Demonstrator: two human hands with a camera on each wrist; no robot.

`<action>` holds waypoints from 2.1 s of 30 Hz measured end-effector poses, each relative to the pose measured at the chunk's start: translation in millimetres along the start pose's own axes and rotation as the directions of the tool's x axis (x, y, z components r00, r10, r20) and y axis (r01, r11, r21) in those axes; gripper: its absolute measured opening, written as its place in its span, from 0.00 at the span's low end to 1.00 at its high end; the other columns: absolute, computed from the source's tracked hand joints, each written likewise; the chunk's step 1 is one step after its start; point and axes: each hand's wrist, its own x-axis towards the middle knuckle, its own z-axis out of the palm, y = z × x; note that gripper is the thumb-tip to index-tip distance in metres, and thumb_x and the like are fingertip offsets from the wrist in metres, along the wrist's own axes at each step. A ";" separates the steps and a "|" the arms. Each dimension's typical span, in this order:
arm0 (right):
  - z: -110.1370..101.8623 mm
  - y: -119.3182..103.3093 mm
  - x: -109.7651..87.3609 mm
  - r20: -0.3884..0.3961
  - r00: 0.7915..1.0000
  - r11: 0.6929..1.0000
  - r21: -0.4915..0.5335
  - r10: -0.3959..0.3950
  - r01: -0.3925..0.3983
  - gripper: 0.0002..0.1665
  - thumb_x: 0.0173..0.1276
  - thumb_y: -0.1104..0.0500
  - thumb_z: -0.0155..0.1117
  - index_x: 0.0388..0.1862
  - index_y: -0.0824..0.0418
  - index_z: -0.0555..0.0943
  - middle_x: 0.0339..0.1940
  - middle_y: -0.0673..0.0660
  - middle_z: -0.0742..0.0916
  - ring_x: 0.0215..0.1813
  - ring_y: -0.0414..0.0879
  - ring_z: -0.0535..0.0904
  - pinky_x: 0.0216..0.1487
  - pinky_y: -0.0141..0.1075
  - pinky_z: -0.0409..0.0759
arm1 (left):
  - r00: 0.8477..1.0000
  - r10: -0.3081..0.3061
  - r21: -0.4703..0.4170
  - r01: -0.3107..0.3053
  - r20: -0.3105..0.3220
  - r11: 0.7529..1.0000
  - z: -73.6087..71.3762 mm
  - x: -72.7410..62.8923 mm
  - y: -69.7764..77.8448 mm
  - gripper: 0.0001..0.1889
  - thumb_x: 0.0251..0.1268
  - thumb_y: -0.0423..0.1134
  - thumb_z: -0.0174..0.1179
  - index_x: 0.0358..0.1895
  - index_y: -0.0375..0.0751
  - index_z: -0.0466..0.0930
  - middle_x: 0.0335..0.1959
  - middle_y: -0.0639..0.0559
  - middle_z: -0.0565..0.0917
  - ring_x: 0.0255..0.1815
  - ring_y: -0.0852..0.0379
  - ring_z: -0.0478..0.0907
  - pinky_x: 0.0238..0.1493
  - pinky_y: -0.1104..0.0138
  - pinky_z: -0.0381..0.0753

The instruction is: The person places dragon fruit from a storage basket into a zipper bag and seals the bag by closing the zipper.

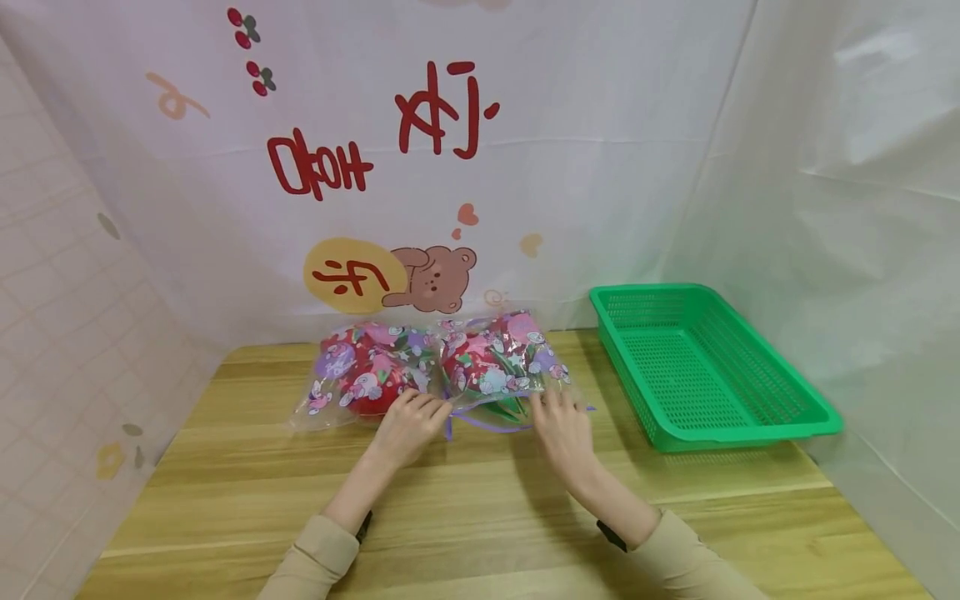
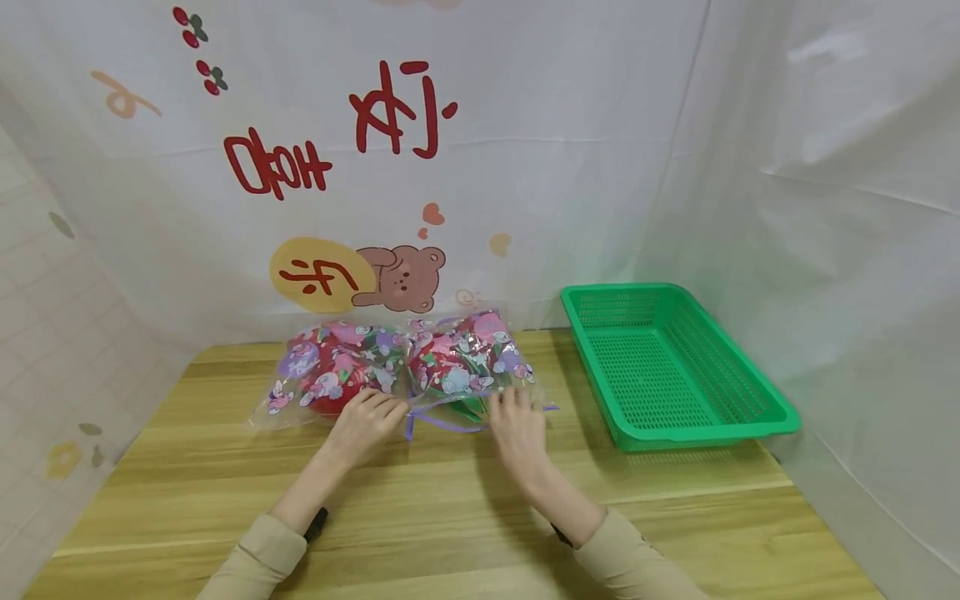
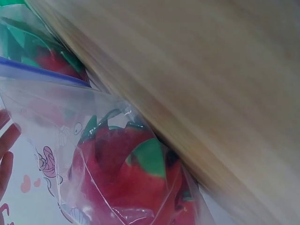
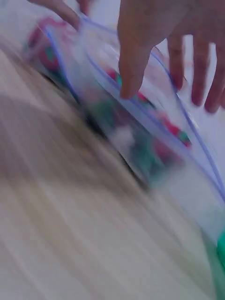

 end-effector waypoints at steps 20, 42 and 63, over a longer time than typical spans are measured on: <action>14.2 -64.2 35.9 -0.320 0.874 0.915 0.047 -0.367 0.401 0.05 0.60 0.55 0.65 0.34 0.53 0.84 0.31 0.47 0.87 0.37 0.42 0.81 0.42 0.34 0.80 | 1.000 -0.011 -0.008 0.011 0.014 1.000 -2.3 -0.7 1.4 0.08 0.44 0.33 0.70 0.29 0.42 0.80 0.28 0.53 0.87 0.34 0.57 0.84 0.39 0.64 0.81; 24.8 -46.0 39.9 -0.486 0.736 0.846 -0.015 -0.471 0.532 0.21 0.74 0.63 0.45 0.34 0.59 0.87 0.27 0.49 0.89 0.33 0.43 0.83 0.36 0.32 0.81 | 0.997 0.020 -0.004 -0.021 -0.077 1.000 2.0 2.6 1.2 0.21 0.74 0.33 0.38 0.29 0.46 0.82 0.25 0.55 0.86 0.28 0.56 0.81 0.37 0.64 0.80; 39.6 3.4 26.6 -0.531 0.689 0.819 -0.015 -0.493 0.574 0.16 0.70 0.64 0.50 0.34 0.63 0.86 0.27 0.52 0.89 0.34 0.47 0.83 0.36 0.35 0.81 | 0.997 0.015 -0.042 -0.018 -0.070 0.999 1.3 2.7 -2.6 0.12 0.65 0.35 0.50 0.29 0.44 0.84 0.25 0.54 0.87 0.28 0.57 0.82 0.36 0.64 0.80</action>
